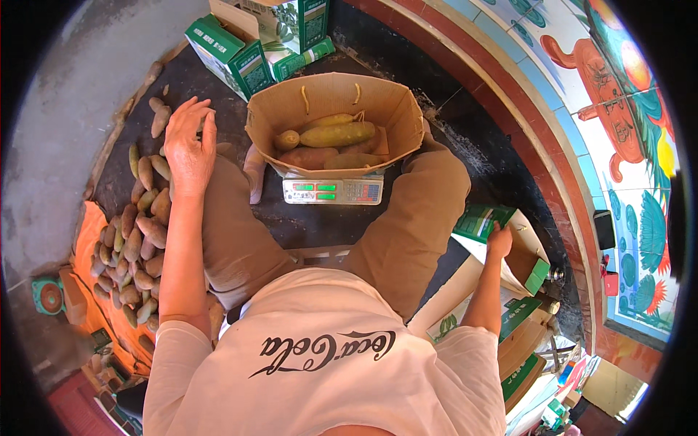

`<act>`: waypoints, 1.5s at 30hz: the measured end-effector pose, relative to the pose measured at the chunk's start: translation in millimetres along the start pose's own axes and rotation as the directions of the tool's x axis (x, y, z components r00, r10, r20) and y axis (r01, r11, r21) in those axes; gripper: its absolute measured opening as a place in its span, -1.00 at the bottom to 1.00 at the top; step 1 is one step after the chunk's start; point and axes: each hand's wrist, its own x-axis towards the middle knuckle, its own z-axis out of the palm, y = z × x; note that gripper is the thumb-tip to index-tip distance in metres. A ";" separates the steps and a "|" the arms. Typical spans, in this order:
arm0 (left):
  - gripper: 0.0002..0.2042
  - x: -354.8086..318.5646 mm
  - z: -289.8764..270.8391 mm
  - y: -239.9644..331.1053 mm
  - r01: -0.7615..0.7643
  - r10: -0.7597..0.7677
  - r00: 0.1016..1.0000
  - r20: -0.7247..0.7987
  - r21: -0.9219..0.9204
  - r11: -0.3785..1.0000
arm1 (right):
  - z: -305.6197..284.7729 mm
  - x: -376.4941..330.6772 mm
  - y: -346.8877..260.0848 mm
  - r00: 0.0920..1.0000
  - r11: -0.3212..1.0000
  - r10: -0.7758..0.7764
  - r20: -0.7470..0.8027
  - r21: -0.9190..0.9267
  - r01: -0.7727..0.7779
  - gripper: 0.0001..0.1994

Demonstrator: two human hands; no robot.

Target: The person sets up cardboard boxes and bags on a digital scale, then selects root vegetables from a pile on the floor and packs them into the containers by hand.

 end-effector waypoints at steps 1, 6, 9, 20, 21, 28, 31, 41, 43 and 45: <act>-0.88 0.2 0.0 0.6 0.006 -0.006 1.000 0.000 0.001 1.000 | -3.2 7.8 -10.1 0.999 0.999 -0.018 -0.027 0.037 0.019 -0.60; -0.90 3.4 2.7 4.2 -0.013 0.014 1.000 -0.028 0.009 1.000 | -6.6 41.2 -55.3 0.993 0.994 -0.056 -0.099 0.086 0.065 -0.59; -0.92 4.5 1.5 4.9 -0.026 0.027 0.998 -0.052 0.028 0.999 | -10.9 50.3 -84.8 0.994 0.987 -0.067 -0.088 0.141 0.079 -0.60; -0.93 4.2 1.3 4.0 -0.022 0.023 0.998 -0.059 0.023 0.999 | 27.1 30.7 -101.5 0.891 0.886 -0.436 0.130 0.239 0.398 -0.64; -0.93 4.1 0.9 3.8 -0.019 0.020 0.998 -0.060 0.019 1.000 | 26.8 20.3 -101.9 0.900 0.898 -0.431 0.067 0.122 0.422 -0.62; -0.93 5.1 1.8 9.0 -0.018 0.017 0.998 -0.062 -0.002 1.000 | 21.3 -22.4 -57.9 0.844 0.880 -0.464 -0.270 -0.031 0.474 -0.52; -0.92 4.6 0.5 11.2 -0.036 0.037 0.998 -0.057 0.003 0.999 | 18.6 -39.1 -21.3 0.895 0.923 -0.382 -0.229 -0.045 0.382 -0.50; -0.89 2.0 4.0 6.4 -0.027 0.024 0.999 -0.042 -0.073 0.997 | -46.6 -83.4 150.0 0.873 0.847 0.175 -0.454 -0.383 -0.369 -0.38; -0.90 0.3 2.7 3.4 -0.026 0.022 0.998 -0.056 -0.076 0.997 | -60.8 -96.9 154.1 0.846 0.828 0.280 -0.453 -0.333 -0.452 -0.36; -0.90 -1.6 0.9 3.3 -0.042 0.035 0.997 -0.076 -0.094 0.995 | -72.9 -108.7 159.1 0.782 0.767 0.601 -0.163 -0.158 -0.622 -0.34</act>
